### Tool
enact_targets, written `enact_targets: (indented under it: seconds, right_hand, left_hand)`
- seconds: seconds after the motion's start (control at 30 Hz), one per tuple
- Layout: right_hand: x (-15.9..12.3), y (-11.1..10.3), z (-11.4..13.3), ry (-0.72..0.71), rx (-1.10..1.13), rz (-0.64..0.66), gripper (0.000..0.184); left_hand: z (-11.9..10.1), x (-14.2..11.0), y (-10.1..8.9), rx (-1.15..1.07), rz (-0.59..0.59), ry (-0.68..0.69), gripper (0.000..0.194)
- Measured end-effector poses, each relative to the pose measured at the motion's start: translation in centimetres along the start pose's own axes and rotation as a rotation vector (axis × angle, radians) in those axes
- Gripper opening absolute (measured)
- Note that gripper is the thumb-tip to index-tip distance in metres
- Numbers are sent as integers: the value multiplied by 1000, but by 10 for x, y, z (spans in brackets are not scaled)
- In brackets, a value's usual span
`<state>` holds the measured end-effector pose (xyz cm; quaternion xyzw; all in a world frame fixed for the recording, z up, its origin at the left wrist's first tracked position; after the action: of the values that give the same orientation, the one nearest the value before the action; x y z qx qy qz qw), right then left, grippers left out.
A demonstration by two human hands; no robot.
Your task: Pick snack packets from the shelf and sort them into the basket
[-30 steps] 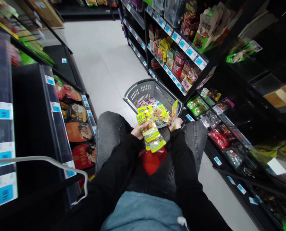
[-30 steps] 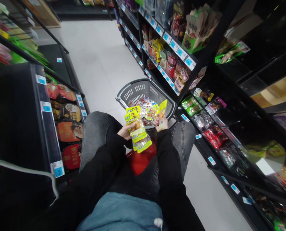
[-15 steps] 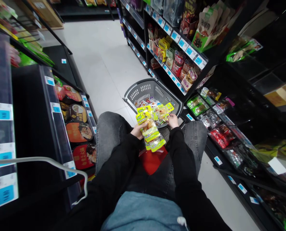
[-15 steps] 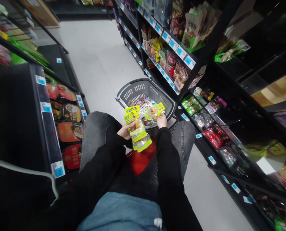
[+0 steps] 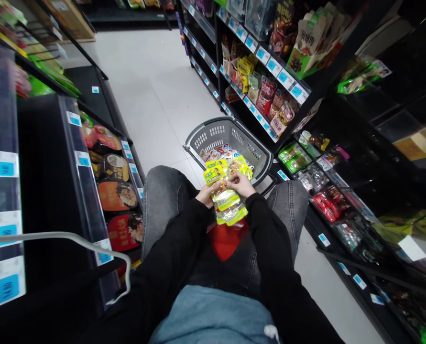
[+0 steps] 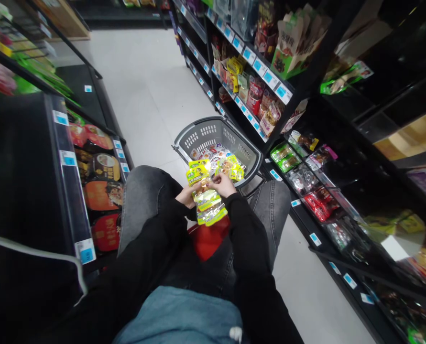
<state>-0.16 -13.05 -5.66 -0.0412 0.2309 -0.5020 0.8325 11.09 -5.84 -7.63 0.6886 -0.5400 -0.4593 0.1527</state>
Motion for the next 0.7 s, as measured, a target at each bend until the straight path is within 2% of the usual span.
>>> enact_targets:
  seconds: [0.23, 0.4, 0.53, 0.7]
  right_hand:
    - [5, -6, -12, 110, 108, -68, 18]
    - [7, -16, -10, 28, 105, -92, 14]
    - [5, -23, -5, -3, 149, -115, 6]
    - [-1, -29, -5, 100, 309, -115, 11]
  left_hand:
    - [-3, -4, 6, 16, 44, -21, 43]
    - [-6, -7, 12, 34, 56, -8, 48]
    - [-4, -4, 8, 30, 38, -4, 48]
    - [-4, -4, 1, 50, 8, 2, 53]
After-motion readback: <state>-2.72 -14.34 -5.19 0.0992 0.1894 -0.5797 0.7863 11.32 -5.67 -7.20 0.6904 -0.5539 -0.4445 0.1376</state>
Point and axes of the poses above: each hand's wrist, its own x-axis towards the middle knuckle, its own y-axis out of the palm, z = x × y, the point moved 6 cm from there along x, towards the middle knuckle, and after that the axes turned 5 degrees about -x, right-handed, at the moved point
